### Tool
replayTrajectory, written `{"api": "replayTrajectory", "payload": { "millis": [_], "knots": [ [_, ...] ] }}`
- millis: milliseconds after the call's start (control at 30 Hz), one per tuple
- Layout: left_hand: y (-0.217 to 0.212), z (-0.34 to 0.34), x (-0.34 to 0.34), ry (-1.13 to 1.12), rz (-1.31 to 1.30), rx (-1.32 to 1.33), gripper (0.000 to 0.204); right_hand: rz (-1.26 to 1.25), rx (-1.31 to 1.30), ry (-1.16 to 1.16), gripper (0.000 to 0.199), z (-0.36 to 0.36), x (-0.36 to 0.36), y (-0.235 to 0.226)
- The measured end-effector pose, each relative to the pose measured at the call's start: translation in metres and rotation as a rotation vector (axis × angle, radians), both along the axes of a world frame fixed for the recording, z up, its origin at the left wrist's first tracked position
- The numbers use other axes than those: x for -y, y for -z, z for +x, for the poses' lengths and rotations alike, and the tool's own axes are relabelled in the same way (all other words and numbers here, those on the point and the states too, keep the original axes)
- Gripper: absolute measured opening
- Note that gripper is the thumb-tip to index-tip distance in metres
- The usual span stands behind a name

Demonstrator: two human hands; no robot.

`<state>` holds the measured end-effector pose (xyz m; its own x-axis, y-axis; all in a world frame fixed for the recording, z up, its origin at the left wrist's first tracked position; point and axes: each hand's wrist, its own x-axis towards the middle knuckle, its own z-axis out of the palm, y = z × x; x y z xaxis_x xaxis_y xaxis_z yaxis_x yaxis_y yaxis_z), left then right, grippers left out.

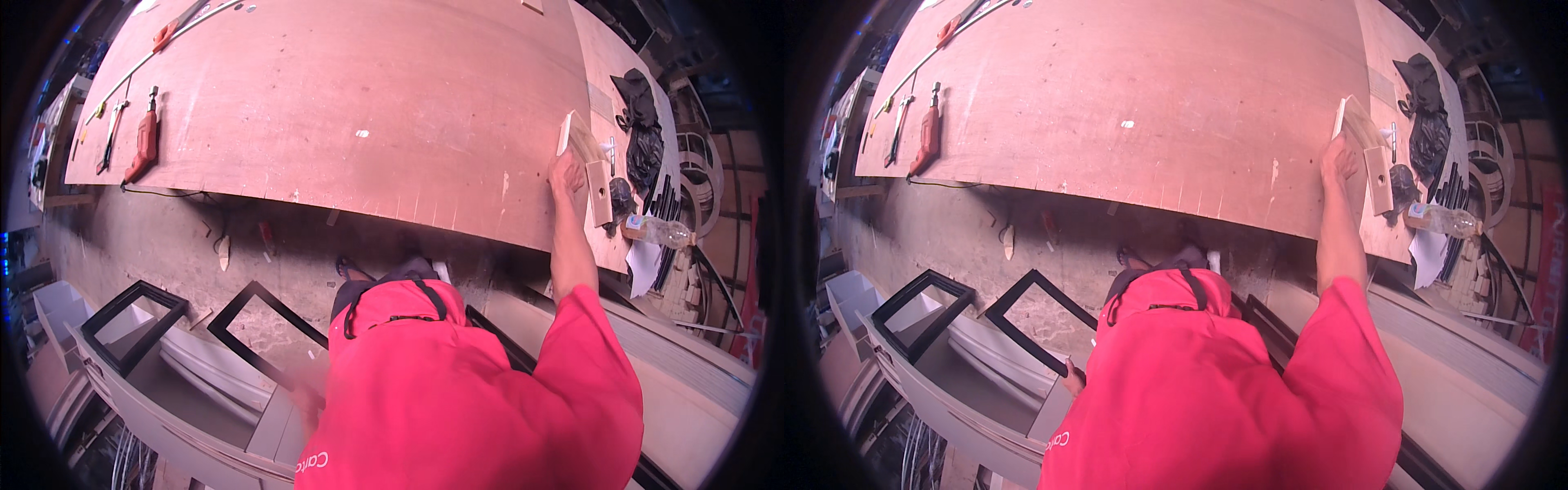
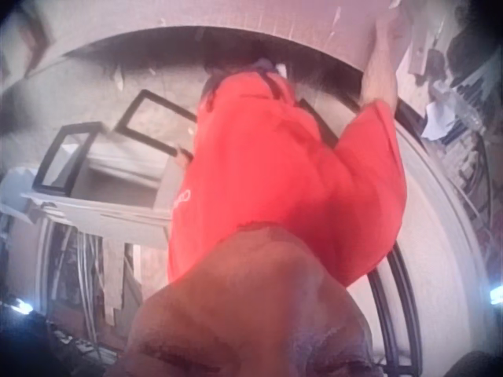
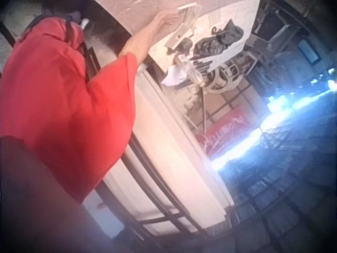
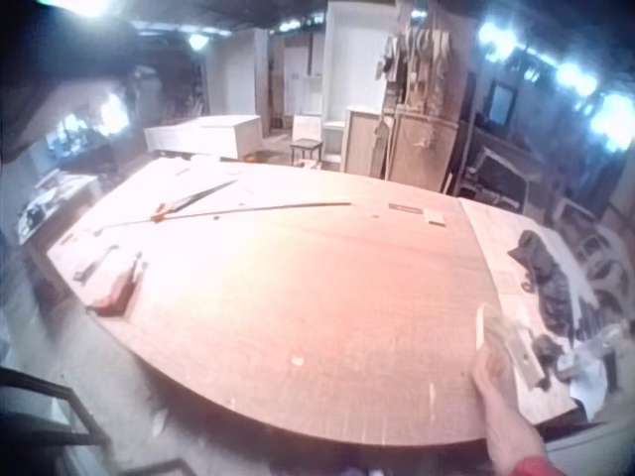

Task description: The person uses a power drill to fasten black metal frame pieces together on a wooden workbench. They then move the assembled frame to a stack of similar frames and wipe the workbench surface with a small wooden block before placing another frame on the table.

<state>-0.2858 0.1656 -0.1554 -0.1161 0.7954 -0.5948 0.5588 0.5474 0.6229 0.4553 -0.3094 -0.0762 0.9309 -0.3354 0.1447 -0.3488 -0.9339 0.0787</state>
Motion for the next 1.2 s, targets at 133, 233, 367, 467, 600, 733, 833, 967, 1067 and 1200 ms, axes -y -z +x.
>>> {"api": "replayTrajectory", "payload": {
  "millis": [133, 233, 367, 467, 600, 733, 833, 967, 1067, 1200],
  "knots": [
    [-0.014, 0.013, 0.008, -0.048, 0.016, -0.049, 0.054, -0.149, -0.126, -0.167, 0.021, -0.004, -0.057, 0.029],
    [-0.022, 0.013, 0.015, -0.047, 0.015, 0.071, 0.052, -0.140, -0.036, -0.763, 0.021, -0.079, -0.154, 0.040],
    [-0.035, 0.018, 0.022, -0.063, -0.026, -0.088, 0.036, 0.223, -0.260, -0.643, 0.027, -0.086, -0.185, 0.005],
    [-0.044, 0.020, 0.027, -0.086, 0.011, -0.145, 0.039, 0.292, -0.098, -0.215, 0.034, 0.014, -0.115, -0.028],
    [-0.049, 0.011, 0.038, -0.090, -0.033, -0.180, 0.042, 0.206, 0.121, 0.042, 0.031, 0.096, -0.023, -0.027],
    [-0.040, -0.011, 0.056, 0.015, 0.007, -0.279, 0.055, 0.216, 0.016, 0.009, 0.033, 0.099, 0.004, -0.012],
    [-0.029, -0.021, 0.067, 0.079, -0.001, -0.611, 0.067, 0.213, -0.005, 0.058, 0.034, 0.101, 0.004, -0.007],
    [-0.022, -0.026, 0.074, 0.088, -0.073, -0.696, 0.078, 0.217, 0.015, 0.103, 0.035, 0.146, 0.017, 0.006],
    [-0.022, -0.028, 0.078, 0.078, -0.049, -0.603, 0.077, 0.169, 0.050, 0.039, 0.032, 0.186, 0.021, 0.017],
    [-0.016, -0.030, 0.083, 0.051, -0.057, -0.613, 0.074, 0.083, -0.037, -0.228, 0.028, 0.176, -0.047, 0.020]
  ]
}}
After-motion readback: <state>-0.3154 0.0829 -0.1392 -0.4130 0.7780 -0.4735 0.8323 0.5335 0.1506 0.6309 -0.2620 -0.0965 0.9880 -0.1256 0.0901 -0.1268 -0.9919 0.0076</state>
